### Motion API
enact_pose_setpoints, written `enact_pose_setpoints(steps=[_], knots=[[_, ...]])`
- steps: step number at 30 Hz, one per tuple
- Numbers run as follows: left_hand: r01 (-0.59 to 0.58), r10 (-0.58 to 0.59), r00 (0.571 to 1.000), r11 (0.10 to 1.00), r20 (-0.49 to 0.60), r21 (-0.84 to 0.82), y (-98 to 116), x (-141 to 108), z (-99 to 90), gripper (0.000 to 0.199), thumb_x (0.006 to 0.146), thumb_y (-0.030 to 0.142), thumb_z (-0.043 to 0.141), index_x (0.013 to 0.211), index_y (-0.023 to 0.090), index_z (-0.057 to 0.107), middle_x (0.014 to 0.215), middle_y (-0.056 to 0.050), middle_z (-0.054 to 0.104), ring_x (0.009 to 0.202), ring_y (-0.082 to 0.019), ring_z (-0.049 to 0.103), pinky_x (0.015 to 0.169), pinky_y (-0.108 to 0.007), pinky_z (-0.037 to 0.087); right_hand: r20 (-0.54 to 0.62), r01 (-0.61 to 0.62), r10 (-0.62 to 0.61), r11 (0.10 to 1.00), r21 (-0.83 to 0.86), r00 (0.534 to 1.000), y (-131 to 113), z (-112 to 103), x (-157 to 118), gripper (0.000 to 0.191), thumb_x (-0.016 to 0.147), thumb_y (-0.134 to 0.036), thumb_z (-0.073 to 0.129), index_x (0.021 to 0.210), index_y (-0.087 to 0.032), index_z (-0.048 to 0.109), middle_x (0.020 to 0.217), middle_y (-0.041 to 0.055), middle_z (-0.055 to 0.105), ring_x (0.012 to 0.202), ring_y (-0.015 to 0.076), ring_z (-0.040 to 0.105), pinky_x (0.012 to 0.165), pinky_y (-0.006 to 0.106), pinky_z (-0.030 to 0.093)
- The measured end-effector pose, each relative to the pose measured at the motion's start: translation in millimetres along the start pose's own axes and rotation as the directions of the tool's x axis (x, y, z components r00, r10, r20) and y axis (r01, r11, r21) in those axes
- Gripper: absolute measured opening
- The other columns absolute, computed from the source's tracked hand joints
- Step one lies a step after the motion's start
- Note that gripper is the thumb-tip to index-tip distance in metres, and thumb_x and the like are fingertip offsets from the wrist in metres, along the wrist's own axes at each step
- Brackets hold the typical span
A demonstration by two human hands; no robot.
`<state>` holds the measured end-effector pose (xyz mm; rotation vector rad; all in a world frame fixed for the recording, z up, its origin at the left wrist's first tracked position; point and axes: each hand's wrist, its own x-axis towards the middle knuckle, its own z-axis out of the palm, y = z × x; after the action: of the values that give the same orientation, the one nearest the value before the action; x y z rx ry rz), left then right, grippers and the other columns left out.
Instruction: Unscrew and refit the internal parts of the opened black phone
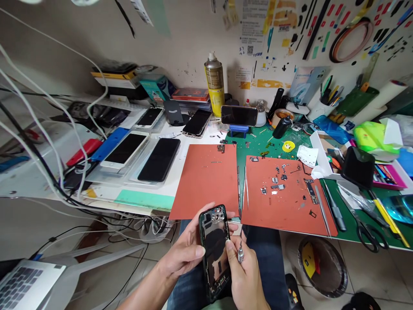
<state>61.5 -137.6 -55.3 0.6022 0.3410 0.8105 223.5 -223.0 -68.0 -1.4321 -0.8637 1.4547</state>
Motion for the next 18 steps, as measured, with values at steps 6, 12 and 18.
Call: enact_pose_setpoints(steps=[6, 12, 18], knots=[[0.009, -0.009, 1.0, 1.0, 0.004, -0.024, 4.5, 0.6, 1.9, 0.075, 0.089, 0.038, 0.092, 0.156, 0.034, 0.06, 0.16, -0.019, 0.064, 0.146, -0.043, 0.065, 0.123, -0.066, 0.047, 0.01, -0.017, 0.017, 1.0, 0.001, 1.0, 0.3, 0.6, -0.2, 0.057, 0.104, -0.076, 0.057, 0.084, -0.023, 0.063, 0.068, 0.0006, 0.068, 0.061, 0.0177, 0.061, 0.062, 0.028, 0.05], [0.014, -0.014, 1.0, 0.999, 0.0, -0.033, 5.0, 1.4, 1.4, 0.068, 0.092, 0.036, 0.09, 0.154, 0.033, 0.063, 0.157, -0.018, 0.067, 0.142, -0.04, 0.068, 0.121, -0.061, 0.051, -0.003, -0.048, 0.049, 0.996, 0.069, 0.999, -19.2, 8.6, -3.7, 0.056, 0.103, -0.076, 0.059, 0.081, -0.024, 0.062, 0.06, -0.0018, 0.063, 0.054, 0.0163, 0.055, 0.062, 0.028, 0.05], [0.012, -0.013, 1.0, 1.0, -0.01, -0.027, 3.7, 1.3, 1.2, 0.071, 0.09, 0.038, 0.092, 0.155, 0.032, 0.062, 0.158, -0.019, 0.066, 0.143, -0.042, 0.068, 0.121, -0.063, 0.052, -0.025, -0.045, 0.047, 0.997, 0.068, 0.999, -15.2, 7.5, -3.7, 0.057, 0.101, -0.078, 0.061, 0.082, -0.023, 0.063, 0.062, -0.0012, 0.065, 0.055, 0.0164, 0.056, 0.06, 0.028, 0.05]])
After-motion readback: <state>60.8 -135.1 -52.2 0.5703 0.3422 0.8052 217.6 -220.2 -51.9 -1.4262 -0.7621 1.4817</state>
